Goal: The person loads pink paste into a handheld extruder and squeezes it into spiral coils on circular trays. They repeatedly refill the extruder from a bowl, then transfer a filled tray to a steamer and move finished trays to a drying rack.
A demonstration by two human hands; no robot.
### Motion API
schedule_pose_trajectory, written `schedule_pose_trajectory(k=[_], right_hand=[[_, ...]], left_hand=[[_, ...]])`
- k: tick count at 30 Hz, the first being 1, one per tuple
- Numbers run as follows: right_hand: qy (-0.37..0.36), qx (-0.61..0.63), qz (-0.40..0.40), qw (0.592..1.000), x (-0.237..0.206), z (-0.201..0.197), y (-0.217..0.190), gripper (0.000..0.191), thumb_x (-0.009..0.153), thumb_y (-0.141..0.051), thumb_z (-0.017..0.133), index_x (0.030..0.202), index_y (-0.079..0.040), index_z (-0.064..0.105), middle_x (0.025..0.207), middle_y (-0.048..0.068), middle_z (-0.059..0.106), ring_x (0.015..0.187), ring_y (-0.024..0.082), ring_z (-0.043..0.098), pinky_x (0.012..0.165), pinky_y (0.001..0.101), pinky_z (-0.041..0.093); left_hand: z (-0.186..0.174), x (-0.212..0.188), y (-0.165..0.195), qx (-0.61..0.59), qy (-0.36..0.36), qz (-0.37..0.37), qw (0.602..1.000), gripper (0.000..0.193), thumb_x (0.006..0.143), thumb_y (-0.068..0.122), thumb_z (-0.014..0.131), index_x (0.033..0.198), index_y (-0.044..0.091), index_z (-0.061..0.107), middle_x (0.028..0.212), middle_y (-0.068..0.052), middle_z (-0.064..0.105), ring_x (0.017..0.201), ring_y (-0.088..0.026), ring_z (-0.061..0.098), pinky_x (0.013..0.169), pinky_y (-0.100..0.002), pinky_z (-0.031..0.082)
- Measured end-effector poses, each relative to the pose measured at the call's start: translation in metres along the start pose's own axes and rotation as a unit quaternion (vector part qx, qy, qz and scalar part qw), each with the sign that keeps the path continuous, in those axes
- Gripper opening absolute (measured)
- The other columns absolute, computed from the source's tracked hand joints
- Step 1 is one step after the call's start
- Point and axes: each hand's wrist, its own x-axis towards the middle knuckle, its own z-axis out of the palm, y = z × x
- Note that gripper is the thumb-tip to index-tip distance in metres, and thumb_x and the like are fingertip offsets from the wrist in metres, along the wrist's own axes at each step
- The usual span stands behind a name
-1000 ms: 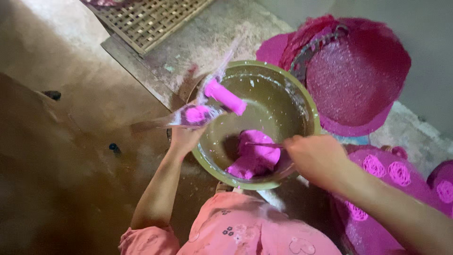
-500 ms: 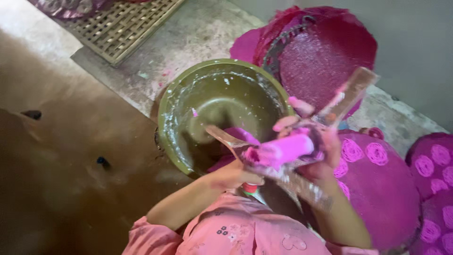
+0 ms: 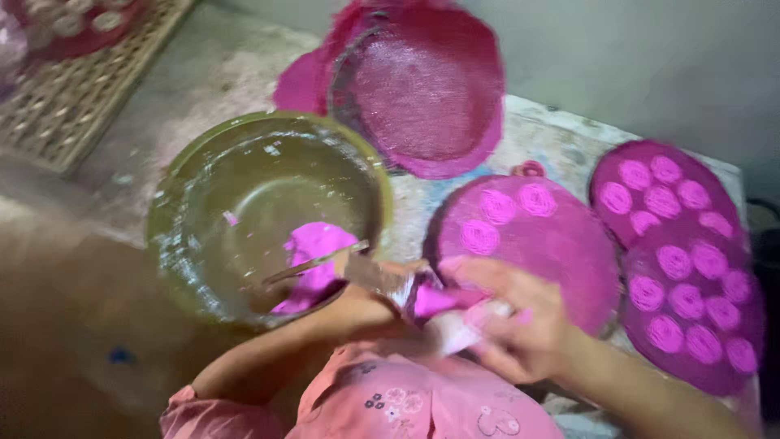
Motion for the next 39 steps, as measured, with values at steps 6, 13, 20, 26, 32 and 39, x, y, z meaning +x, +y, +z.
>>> schedule_pose_trajectory(k=[6,13,20,26,32,39], right_hand=[[-0.002,-0.003,0.089,0.996,-0.059,-0.006,-0.023,0.053,0.096,-0.024,0.065,0.145,-0.013,0.052,0.154,0.024,0.053,0.145,0.045,0.054,0.116,0.0509,0.049],[-0.159,0.447,0.392,0.788,-0.149,-0.074,0.002,0.092,0.09,-0.049,0.076,0.153,0.004,0.036,0.157,0.021,0.041,0.145,0.032,0.038,0.121,0.0445,0.031],[-0.018,0.488,0.456,0.745,-0.26,-0.072,0.006,0.078,0.086,-0.044,0.082,0.14,0.006,0.056,0.126,0.013,0.066,0.122,0.023,0.061,0.106,0.0363,0.046],[0.19,0.342,0.637,0.665,-0.382,-0.069,0.019,0.075,0.071,-0.029,0.084,0.131,0.0,0.049,0.1,0.003,0.057,0.07,0.012,0.048,0.052,0.0258,0.033],[0.255,0.357,0.618,0.653,-0.422,-0.06,0.031,0.08,0.072,-0.028,0.079,0.137,-0.004,0.041,0.09,-0.003,0.05,0.071,0.008,0.047,0.053,0.0246,0.034],[0.165,0.383,0.484,0.77,-0.356,-0.057,0.048,0.076,0.092,-0.042,0.071,0.147,-0.001,0.037,0.135,0.004,0.055,0.122,0.013,0.054,0.099,0.0286,0.042]], left_hand=[[0.066,0.028,-0.046,-0.066,-0.099,0.103,0.988,0.042,0.092,0.004,0.073,0.134,0.003,0.063,0.137,-0.01,0.062,0.128,-0.018,0.06,0.108,-0.032,0.049],[0.113,0.082,-0.02,0.039,-0.055,-0.064,0.996,0.058,0.072,0.011,0.087,0.125,0.003,0.065,0.12,-0.01,0.073,0.11,-0.019,0.069,0.096,-0.038,0.056],[0.12,0.099,-0.109,0.415,0.272,0.072,0.865,0.07,0.083,0.023,0.076,0.143,0.002,0.046,0.129,-0.022,0.065,0.116,-0.034,0.064,0.101,-0.042,0.052],[0.127,0.084,-0.244,-0.034,0.265,-0.059,0.962,0.084,0.092,0.006,0.05,0.164,0.004,0.007,0.131,-0.019,0.062,0.109,-0.027,0.065,0.094,-0.039,0.055],[0.103,0.115,-0.242,-0.085,0.224,-0.108,0.965,0.069,0.103,0.014,0.038,0.167,0.019,0.011,0.111,-0.009,0.067,0.074,-0.016,0.06,0.063,-0.032,0.05],[0.028,0.182,-0.2,0.034,0.12,0.021,0.992,0.049,0.114,0.021,0.043,0.16,0.005,0.043,0.156,-0.012,0.055,0.139,-0.019,0.05,0.118,-0.038,0.035]])
